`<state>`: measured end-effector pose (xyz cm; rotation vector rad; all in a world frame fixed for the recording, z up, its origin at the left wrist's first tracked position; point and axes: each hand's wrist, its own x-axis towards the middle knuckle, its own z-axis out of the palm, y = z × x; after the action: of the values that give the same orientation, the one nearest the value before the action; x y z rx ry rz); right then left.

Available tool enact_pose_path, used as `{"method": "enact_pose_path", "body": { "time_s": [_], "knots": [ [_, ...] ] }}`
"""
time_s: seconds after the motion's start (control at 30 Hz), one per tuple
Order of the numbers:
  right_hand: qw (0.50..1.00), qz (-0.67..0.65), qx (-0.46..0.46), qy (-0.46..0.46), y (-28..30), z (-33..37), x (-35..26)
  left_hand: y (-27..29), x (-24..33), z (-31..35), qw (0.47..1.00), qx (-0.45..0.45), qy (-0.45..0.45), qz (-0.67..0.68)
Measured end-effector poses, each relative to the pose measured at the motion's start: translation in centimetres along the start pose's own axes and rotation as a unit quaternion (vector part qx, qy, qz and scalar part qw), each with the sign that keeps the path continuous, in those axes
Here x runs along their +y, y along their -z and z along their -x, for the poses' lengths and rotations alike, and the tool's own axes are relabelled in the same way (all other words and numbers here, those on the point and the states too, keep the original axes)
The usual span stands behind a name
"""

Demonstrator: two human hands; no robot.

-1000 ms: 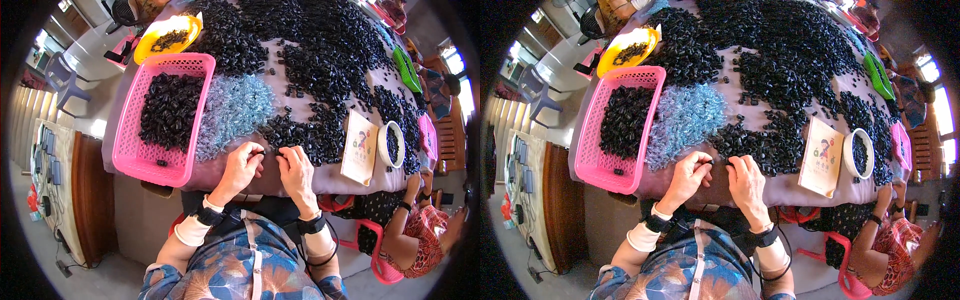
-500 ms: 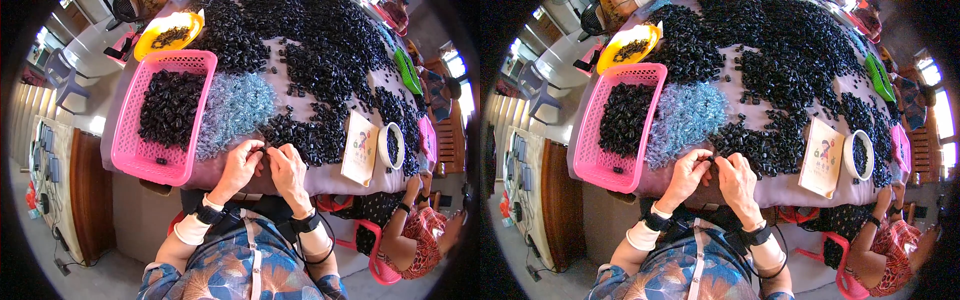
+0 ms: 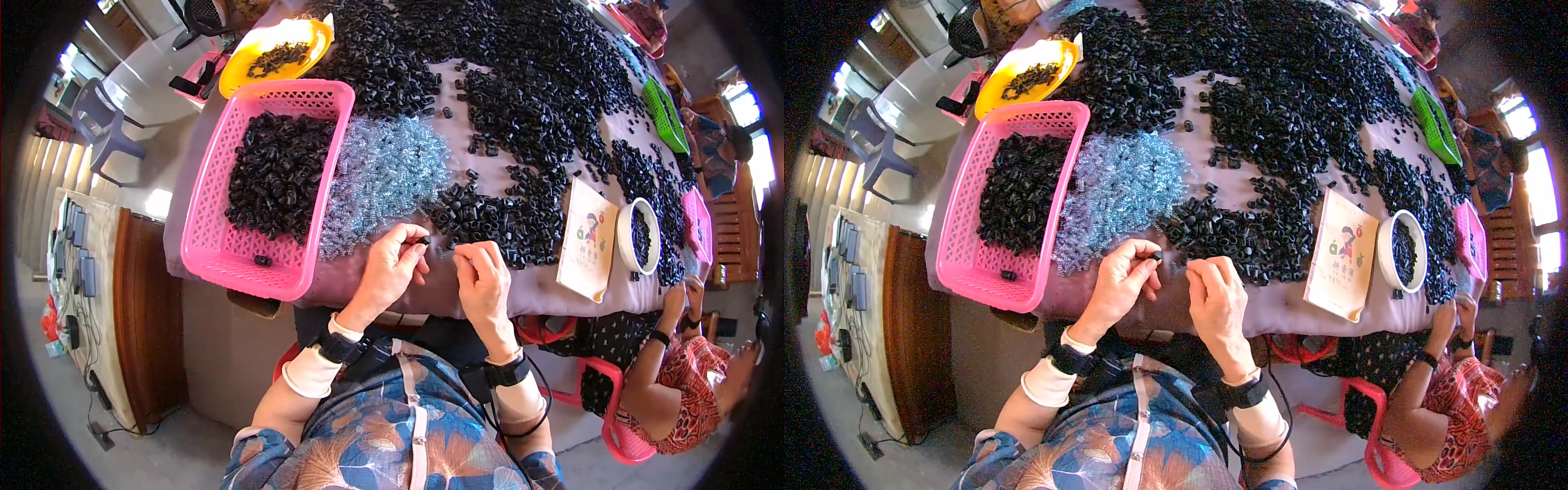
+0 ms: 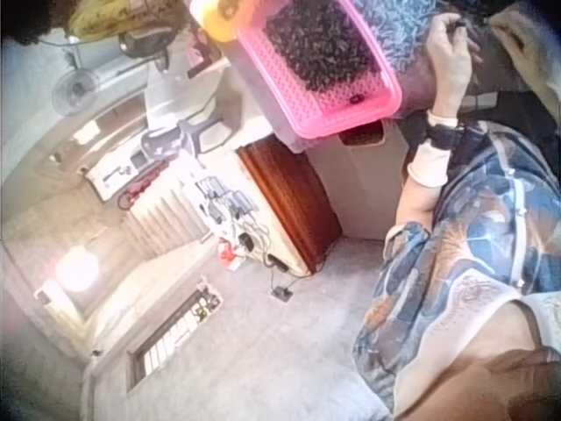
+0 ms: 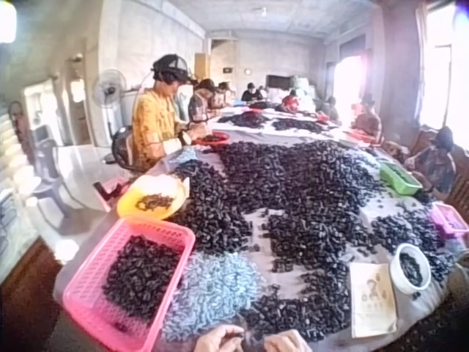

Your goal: Sorting small black plastic shoe components at a communal work table.

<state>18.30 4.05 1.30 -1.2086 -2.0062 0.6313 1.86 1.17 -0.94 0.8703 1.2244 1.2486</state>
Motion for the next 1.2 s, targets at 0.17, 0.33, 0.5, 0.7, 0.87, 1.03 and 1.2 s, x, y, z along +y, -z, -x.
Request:
{"method": "enact_pose_path", "body": {
  "time_s": [0.17,0.33,0.5,0.7,0.87,1.03,1.2],
  "knots": [
    [0.991,0.130,0.013,-0.003,-0.5,-1.3,-0.8,-0.1,-0.1,0.0,1.000,-0.003,-0.001,0.003],
    [0.989,0.130,-0.035,0.062,-1.0,-1.4,-0.9,-0.1,-0.4,0.0,1.000,0.003,-0.011,0.010],
    [0.991,0.095,-0.026,0.091,0.8,-0.3,0.0,0.0,-0.3,0.0,1.000,-0.001,-0.002,0.012],
    [0.991,0.112,0.009,0.071,1.9,0.3,2.1,0.1,-0.4,-0.2,1.000,-0.006,-0.005,0.026],
    [0.996,0.066,0.037,0.055,1.6,0.0,2.3,0.2,-0.5,-0.2,0.999,-0.004,-0.005,0.037],
    [0.990,0.114,0.014,0.077,0.3,-2.4,0.4,0.2,-0.2,-0.2,0.999,-0.003,0.003,0.033],
    [0.977,0.210,-0.030,0.034,-1.2,-3.0,-0.8,0.0,-0.2,-0.1,0.999,0.009,-0.006,0.031]
  ]
}}
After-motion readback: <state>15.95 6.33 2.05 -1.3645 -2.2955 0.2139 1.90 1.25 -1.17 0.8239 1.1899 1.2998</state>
